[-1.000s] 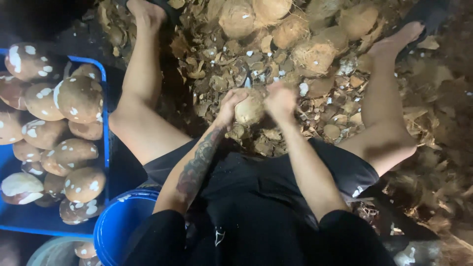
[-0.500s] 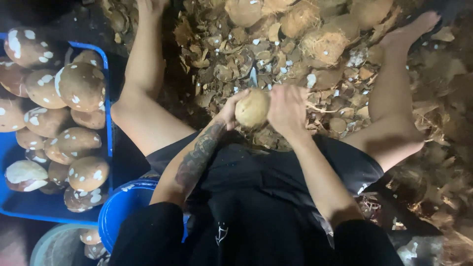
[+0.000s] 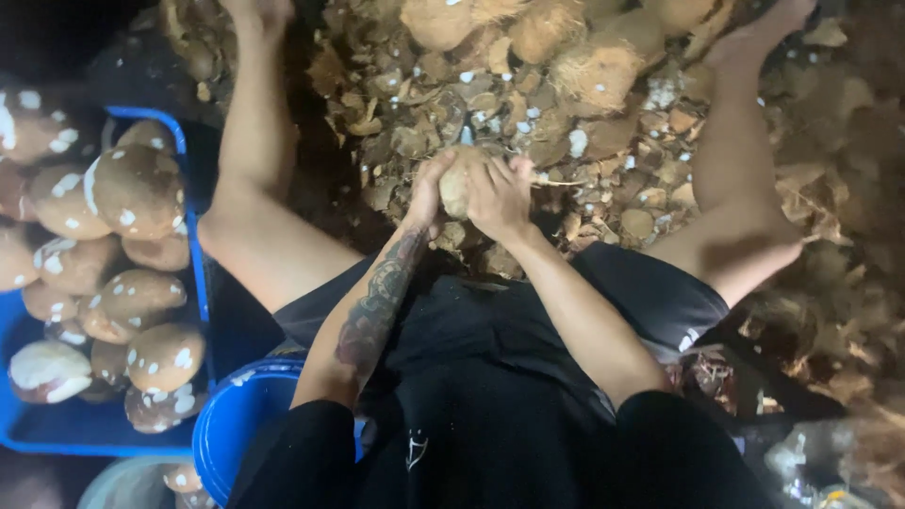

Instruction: Peeling the outer husk of coconuts using a knife to reveal the inner white shell.

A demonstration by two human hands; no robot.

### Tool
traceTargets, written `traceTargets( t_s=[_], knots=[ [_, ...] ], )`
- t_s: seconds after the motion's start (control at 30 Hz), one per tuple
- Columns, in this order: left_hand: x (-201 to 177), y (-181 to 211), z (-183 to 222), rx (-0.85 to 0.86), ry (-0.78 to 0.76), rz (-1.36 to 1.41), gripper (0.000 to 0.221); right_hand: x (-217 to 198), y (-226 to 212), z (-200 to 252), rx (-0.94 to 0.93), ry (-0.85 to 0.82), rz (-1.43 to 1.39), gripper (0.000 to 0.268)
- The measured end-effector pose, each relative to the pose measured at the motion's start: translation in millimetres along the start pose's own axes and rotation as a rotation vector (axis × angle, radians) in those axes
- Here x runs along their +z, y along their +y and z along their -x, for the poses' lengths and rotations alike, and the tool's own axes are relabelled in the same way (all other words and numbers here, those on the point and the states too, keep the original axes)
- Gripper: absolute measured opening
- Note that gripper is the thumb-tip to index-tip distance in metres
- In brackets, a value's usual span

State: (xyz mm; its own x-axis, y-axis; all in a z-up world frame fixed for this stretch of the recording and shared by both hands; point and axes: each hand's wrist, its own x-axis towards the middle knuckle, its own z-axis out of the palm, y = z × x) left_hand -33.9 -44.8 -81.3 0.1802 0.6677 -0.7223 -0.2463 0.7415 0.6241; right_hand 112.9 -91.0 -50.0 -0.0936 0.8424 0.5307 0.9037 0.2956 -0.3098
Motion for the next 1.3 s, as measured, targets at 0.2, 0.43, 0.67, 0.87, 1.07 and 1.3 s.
traceTargets(
  t_s=[0.2, 0.43, 0.67, 0.87, 1.07, 1.3],
  knots=[
    [18, 29, 49, -0.151, -0.14, 0.28, 0.093, -66, 118, -16, 0.569, 0.012, 0.458, 0.014],
    [-28, 33, 12, -0.177, -0.315, 0.381, 0.066, -218, 247, -18, 0.574, 0.204, 0.316, 0.022],
    [-58, 15, -10, -0.112, -0.374, 0.325, 0.069, -245, 413, 84, 0.764, -0.093, 0.477, 0.052],
    [-42, 55, 1, 0.033, -0.303, 0.363, 0.066, -196, 493, 190, 1.369, -0.718, 0.138, 0.078],
    [-28, 111, 9, 0.096, -0.12, 0.33, 0.054, -207, 392, 67, 0.565, -0.176, 0.517, 0.042],
    [-96, 77, -6, 0.123, 0.031, 0.451, 0.074, -108, 145, 5, 1.036, -0.757, -1.112, 0.022]
  ],
)
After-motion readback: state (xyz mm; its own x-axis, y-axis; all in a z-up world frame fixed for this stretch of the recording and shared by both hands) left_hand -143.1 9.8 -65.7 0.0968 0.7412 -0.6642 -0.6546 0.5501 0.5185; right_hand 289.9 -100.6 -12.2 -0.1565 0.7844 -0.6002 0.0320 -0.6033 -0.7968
